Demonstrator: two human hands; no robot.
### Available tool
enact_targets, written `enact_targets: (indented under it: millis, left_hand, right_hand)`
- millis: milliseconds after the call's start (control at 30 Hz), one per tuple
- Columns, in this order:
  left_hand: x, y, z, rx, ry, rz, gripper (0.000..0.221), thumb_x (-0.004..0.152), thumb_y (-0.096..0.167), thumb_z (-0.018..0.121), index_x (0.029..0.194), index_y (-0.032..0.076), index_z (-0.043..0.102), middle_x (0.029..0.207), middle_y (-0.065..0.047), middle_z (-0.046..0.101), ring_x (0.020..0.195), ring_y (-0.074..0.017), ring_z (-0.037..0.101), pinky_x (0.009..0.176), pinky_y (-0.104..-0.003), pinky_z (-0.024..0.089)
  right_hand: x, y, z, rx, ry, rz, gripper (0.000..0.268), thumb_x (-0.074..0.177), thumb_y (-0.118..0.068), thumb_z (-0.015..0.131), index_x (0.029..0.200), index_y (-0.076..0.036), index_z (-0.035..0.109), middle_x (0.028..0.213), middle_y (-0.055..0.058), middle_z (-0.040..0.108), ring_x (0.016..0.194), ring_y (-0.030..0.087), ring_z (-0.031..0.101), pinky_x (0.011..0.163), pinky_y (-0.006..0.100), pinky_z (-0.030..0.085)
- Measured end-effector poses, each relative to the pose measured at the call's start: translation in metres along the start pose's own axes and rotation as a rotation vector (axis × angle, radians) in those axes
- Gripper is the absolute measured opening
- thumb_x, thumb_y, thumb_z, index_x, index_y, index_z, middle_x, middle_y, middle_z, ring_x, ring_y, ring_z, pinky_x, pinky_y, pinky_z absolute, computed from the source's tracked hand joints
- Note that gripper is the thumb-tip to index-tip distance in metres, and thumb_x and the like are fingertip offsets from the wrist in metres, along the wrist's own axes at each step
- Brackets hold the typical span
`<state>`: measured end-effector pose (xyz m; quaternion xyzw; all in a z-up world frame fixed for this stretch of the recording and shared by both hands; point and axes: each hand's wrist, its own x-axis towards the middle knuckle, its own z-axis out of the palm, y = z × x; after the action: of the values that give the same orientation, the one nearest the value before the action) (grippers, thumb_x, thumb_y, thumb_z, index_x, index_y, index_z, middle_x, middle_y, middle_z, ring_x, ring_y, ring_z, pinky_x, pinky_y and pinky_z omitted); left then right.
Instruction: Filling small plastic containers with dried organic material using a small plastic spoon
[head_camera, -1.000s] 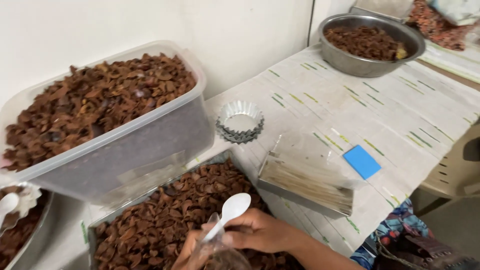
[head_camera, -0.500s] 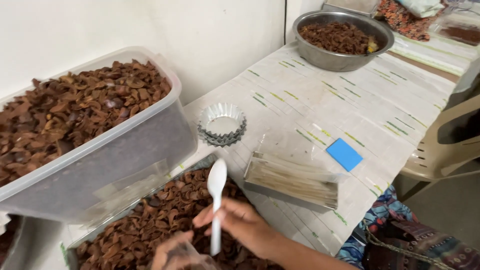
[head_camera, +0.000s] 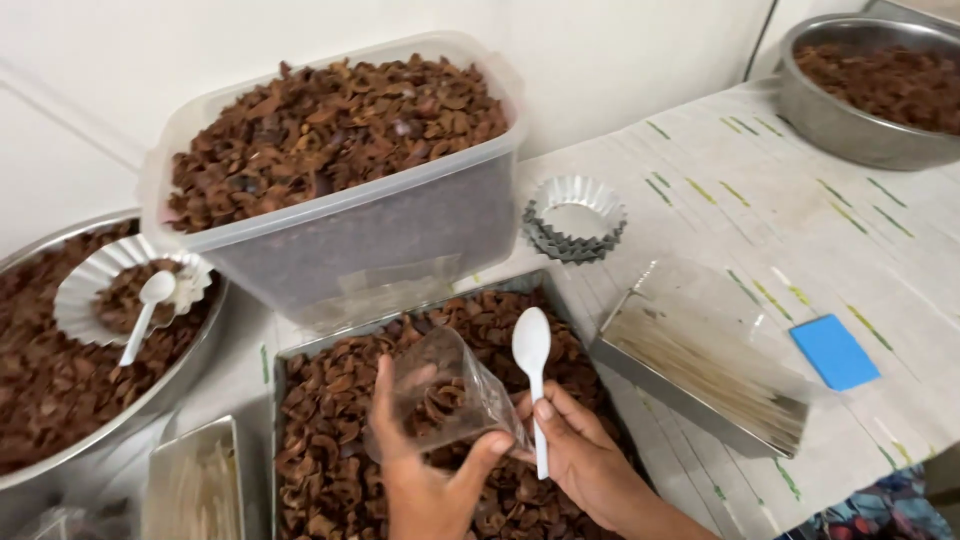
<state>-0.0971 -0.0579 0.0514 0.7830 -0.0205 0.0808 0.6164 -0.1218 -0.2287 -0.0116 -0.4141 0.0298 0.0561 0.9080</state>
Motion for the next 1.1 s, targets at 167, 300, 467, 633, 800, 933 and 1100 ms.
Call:
enact_targets:
  millis: [167, 300, 467, 633, 800, 933, 1100]
  left_hand:
    - [0.003, 0.016, 0.009, -0.031, -0.128, -0.239, 0.17, 0.041, 0.063, 0.086, 0.156, 0.024, -0.033, 0.167, -0.016, 0.016, 0.156, -0.0324, 0.021, 0.122, -0.061, 0.014]
    - [0.005, 0.006, 0.01, -0.194, -0.171, 0.111, 0.147, 0.072, 0.057, 0.08, 0.155, 0.014, -0.033, 0.159, -0.027, 0.034, 0.147, -0.0386, 0.044, 0.119, -0.054, 0.03]
    - [0.01, 0.027, -0.032, -0.011, -0.277, -0.141, 0.159, 0.068, 0.033, 0.092, 0.157, 0.018, -0.039, 0.157, -0.021, 0.033, 0.145, -0.035, 0.046, 0.123, -0.059, 0.018]
    - [0.013, -0.018, -0.063, 0.259, -0.35, 0.034, 0.141, 0.078, 0.049, 0.08, 0.158, 0.016, -0.031, 0.149, -0.01, 0.051, 0.126, -0.0225, 0.067, 0.113, -0.048, 0.043]
    - [0.023, -0.049, -0.069, 0.262, -0.521, -0.02, 0.142, 0.08, 0.024, 0.085, 0.159, 0.011, -0.032, 0.15, -0.011, 0.048, 0.101, -0.0208, 0.08, 0.105, -0.036, 0.048]
    - [0.031, -0.026, -0.071, 0.254, -0.602, -0.294, 0.137, 0.087, 0.018, 0.077, 0.158, 0.022, -0.04, 0.154, -0.008, 0.038, 0.083, -0.0232, 0.073, 0.093, -0.044, 0.052]
    - [0.032, -0.042, -0.075, 0.204, -0.534, -0.219, 0.15, 0.078, 0.008, 0.085, 0.156, 0.016, -0.043, 0.133, -0.021, 0.064, 0.099, -0.023, 0.084, 0.124, -0.04, 0.031]
  right_hand:
    - [-0.007, 0.002, 0.008, -0.259, 0.042, 0.054, 0.033, 0.102, -0.035, 0.051, 0.108, -0.004, 0.061, 0.097, 0.01, 0.06, 0.082, 0.019, 0.056, 0.073, 0.034, 0.046]
    - [-0.014, -0.026, 0.029, -0.68, 0.049, 0.162, 0.045, 0.098, -0.041, 0.048, 0.125, -0.012, 0.068, 0.104, 0.003, 0.073, 0.095, 0.014, 0.067, 0.085, 0.028, 0.054]
    - [-0.008, -0.081, -0.02, -1.214, 0.074, 0.05, 0.05, 0.099, -0.047, 0.039, 0.134, -0.023, 0.066, 0.075, -0.002, 0.07, 0.049, 0.008, 0.06, 0.042, 0.02, 0.053]
    - [-0.012, -0.147, -0.014, -1.652, 0.167, 0.326, 0.041, 0.098, -0.053, 0.037, 0.121, -0.028, 0.06, 0.093, -0.003, 0.077, 0.087, 0.01, 0.078, 0.078, 0.025, 0.067]
    - [0.0, -0.177, -0.008, -2.127, 0.147, 0.525, 0.024, 0.102, -0.054, 0.044, 0.109, -0.035, 0.058, 0.076, -0.003, 0.073, 0.071, 0.016, 0.068, 0.072, 0.032, 0.05]
    - [0.01, -0.175, -0.002, -2.241, 0.121, 0.66, 0.028, 0.102, -0.057, 0.042, 0.11, -0.039, 0.061, 0.082, -0.003, 0.074, 0.079, 0.019, 0.07, 0.07, 0.034, 0.048]
    - [0.03, -0.145, -0.011, -2.232, -0.085, 0.624, 0.034, 0.109, -0.05, 0.04, 0.101, -0.027, 0.062, 0.076, -0.009, 0.066, 0.071, 0.005, 0.069, 0.067, 0.015, 0.065]
